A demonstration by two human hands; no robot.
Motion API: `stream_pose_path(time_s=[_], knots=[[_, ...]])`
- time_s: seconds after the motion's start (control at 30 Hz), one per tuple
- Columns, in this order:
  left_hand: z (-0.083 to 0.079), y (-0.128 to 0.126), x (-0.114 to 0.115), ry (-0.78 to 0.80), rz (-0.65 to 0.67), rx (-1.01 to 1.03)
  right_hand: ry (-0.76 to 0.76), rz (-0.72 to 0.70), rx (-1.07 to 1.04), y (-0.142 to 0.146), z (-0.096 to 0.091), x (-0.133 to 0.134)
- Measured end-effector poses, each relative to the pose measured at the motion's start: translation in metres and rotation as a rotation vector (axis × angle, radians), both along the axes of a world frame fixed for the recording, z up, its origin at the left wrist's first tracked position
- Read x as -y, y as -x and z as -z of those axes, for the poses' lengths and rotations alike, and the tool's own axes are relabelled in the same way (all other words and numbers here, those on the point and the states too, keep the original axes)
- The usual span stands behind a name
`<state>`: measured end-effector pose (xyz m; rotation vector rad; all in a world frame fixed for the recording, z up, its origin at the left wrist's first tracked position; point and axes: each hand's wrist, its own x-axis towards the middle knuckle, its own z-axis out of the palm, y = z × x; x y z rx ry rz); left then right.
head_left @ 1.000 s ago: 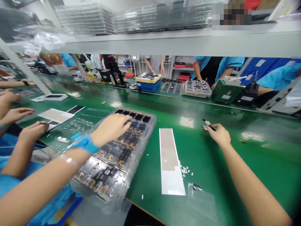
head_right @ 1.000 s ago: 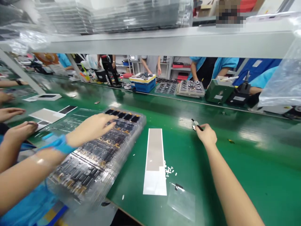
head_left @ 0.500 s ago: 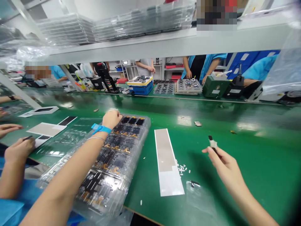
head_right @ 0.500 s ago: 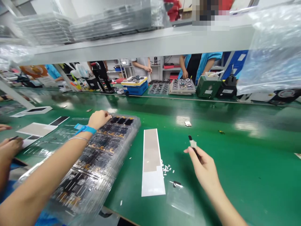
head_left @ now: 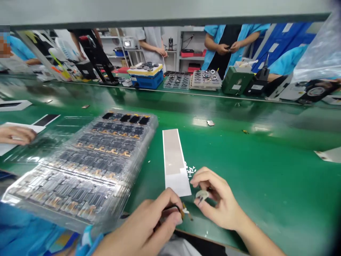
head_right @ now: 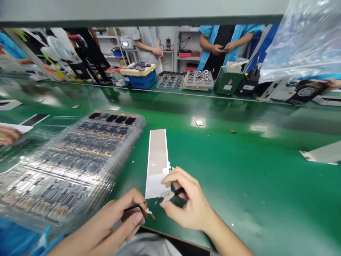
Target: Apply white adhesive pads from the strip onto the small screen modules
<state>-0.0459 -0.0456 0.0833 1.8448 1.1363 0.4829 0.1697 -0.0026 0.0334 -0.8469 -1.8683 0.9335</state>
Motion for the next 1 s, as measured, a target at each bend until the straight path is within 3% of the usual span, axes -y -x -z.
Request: stream_pose_path(time_s=[0.1,0.27,0.5,0.77,0.87,1.0], knots=[[0.032,-0.011,-0.005,-0.016,-0.14,0.136,-0.026,-0.037,-0.01,0.004,0.006,0.001],[0.07,-0.028,-0.033,-0.052,-0.229,0.314,-0.199,0.095,0.099,0.01,0.022,-0.006],[0.088,-0.029,-0.043,0.051,-0.259,0.422,-0.413,0.222,0.254,0.011,0.03,-0.009],[0.092,-0.028,-0.04,-0.003,-0.27,0.325,-0.515,0.246,0.477,0.015,0.032,-0.003],[0.09,-0.03,-0.041,-0.011,-0.249,0.305,-0.427,0.219,0.483,0.016,0.031,-0.005],[0.086,-0.031,-0.04,0.045,-0.232,0.33,-0.058,0.281,0.383,0.006,0.029,-0.016]])
